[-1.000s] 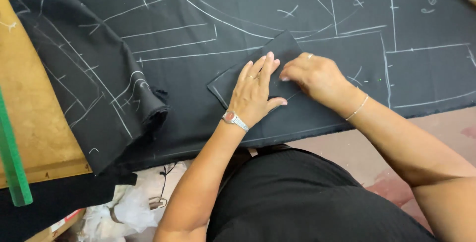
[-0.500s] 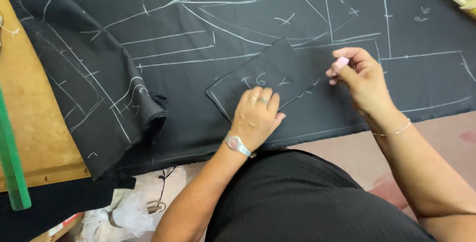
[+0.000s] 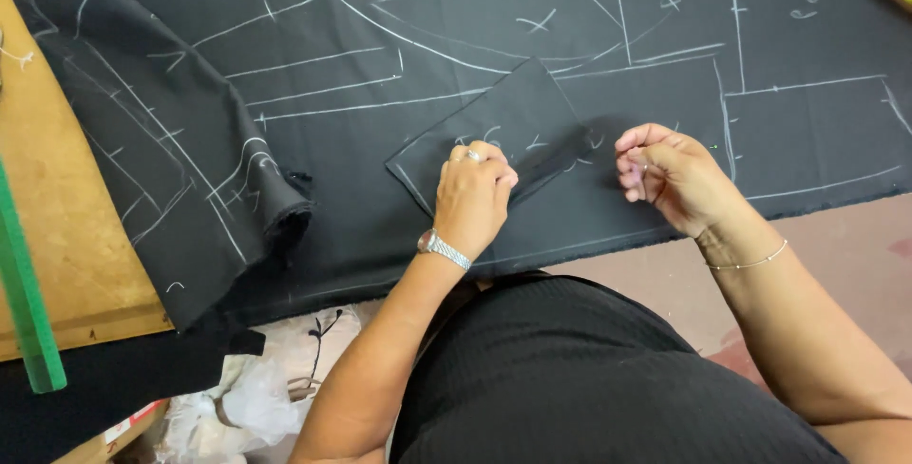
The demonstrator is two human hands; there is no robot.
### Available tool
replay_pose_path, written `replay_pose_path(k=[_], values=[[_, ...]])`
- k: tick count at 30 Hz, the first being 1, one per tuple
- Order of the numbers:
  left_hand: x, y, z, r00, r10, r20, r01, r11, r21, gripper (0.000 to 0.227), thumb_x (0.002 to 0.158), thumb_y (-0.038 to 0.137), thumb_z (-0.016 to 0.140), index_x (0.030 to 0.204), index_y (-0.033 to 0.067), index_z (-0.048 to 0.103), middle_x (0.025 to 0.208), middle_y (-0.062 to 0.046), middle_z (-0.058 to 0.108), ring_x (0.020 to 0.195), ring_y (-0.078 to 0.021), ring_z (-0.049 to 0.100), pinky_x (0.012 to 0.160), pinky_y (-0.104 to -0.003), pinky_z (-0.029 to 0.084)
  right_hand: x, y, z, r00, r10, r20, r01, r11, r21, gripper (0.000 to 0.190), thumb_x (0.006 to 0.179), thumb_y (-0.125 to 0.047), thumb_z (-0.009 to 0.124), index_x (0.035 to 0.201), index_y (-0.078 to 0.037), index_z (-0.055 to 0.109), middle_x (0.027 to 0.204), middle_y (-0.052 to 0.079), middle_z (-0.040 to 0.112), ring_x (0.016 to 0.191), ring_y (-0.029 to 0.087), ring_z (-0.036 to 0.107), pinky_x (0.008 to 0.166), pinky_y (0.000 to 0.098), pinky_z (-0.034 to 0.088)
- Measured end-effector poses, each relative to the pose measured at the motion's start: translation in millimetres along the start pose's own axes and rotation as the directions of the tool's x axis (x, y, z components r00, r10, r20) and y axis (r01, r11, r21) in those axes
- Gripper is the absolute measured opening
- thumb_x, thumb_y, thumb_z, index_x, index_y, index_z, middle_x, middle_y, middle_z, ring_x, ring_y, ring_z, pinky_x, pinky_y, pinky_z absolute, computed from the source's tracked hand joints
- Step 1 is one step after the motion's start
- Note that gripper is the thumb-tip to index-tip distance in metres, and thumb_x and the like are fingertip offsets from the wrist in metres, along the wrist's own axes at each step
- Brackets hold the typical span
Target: The person uses a yellow electric rotary cutter to cut a large piece of black fabric laid out on a wooden table. They follow white chalk lines drawn on the fabric, cutting out various pattern pieces and occasionally lifting or moving the cut sections.
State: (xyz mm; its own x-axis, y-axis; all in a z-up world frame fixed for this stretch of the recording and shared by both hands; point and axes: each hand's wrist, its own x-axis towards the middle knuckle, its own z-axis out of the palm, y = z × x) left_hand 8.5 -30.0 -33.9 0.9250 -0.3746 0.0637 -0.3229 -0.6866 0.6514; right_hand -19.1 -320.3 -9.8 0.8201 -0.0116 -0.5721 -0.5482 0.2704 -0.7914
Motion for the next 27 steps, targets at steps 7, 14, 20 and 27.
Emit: replay_pose_path(k=[7, 14, 20, 27], values=[[10, -6, -12, 0.982, -0.159, 0.102, 0.176, 0.966, -0.189, 0.014, 0.094, 0.021, 0.068, 0.087, 0.0118, 0.075, 0.1, 0.001, 0.068, 0.102, -0.0244, 0.063, 0.088, -0.037, 0.052, -23, -19, 35, 0.98, -0.186, -0.076, 0.096, 0.767, -0.634, 0.013, 0.097, -0.014, 0.069, 0.103, -0.003, 0.073, 0.069, 0.005, 0.059, 0.067, 0.01, 0.052, 0.06, 0.0242, 0.043], [18, -44, -28, 0.918, -0.392, -0.062, 0.347, 0.869, -0.353, 0.017, 0.102, 0.025, 0.049, 0.106, 0.0134, 0.061, 0.099, -0.015, 0.071, 0.102, -0.0413, 0.068, 0.09, -0.051, 0.054, -15, -21, 54, 0.919, -0.391, -0.04, 0.078, 0.281, -0.957, 0.021, 0.094, -0.028, 0.076, 0.112, -0.019, 0.076, 0.088, 0.004, 0.072, 0.081, 0.025, 0.07, 0.071, 0.037, 0.053], [15, -84, -20, 0.809, -0.561, -0.176, 0.45, 0.783, -0.43, 0.016, 0.104, 0.022, 0.049, 0.11, 0.0124, 0.06, 0.097, -0.012, 0.071, 0.101, -0.0336, 0.07, 0.089, -0.046, 0.055, -1, -36, 83, 0.916, -0.402, 0.007, 0.087, 0.181, -0.98, 0.04, 0.093, -0.032, 0.075, 0.128, -0.014, 0.07, 0.111, 0.005, 0.071, 0.097, 0.031, 0.071, 0.081, 0.0431, 0.054], [14, -33, -50, 0.789, -0.605, -0.104, 0.527, 0.754, -0.391, 0.047, 0.089, 0.058, 0.071, 0.115, 0.0187, 0.064, 0.107, -0.01, 0.076, 0.111, -0.0327, 0.07, 0.092, -0.046, 0.058, 13, -36, 93, 0.933, -0.36, -0.011, 0.028, 0.104, -0.994, 0.05, 0.085, -0.031, 0.079, 0.131, -0.017, 0.068, 0.107, 0.001, 0.07, 0.104, 0.028, 0.071, 0.085, 0.0448, 0.055]])
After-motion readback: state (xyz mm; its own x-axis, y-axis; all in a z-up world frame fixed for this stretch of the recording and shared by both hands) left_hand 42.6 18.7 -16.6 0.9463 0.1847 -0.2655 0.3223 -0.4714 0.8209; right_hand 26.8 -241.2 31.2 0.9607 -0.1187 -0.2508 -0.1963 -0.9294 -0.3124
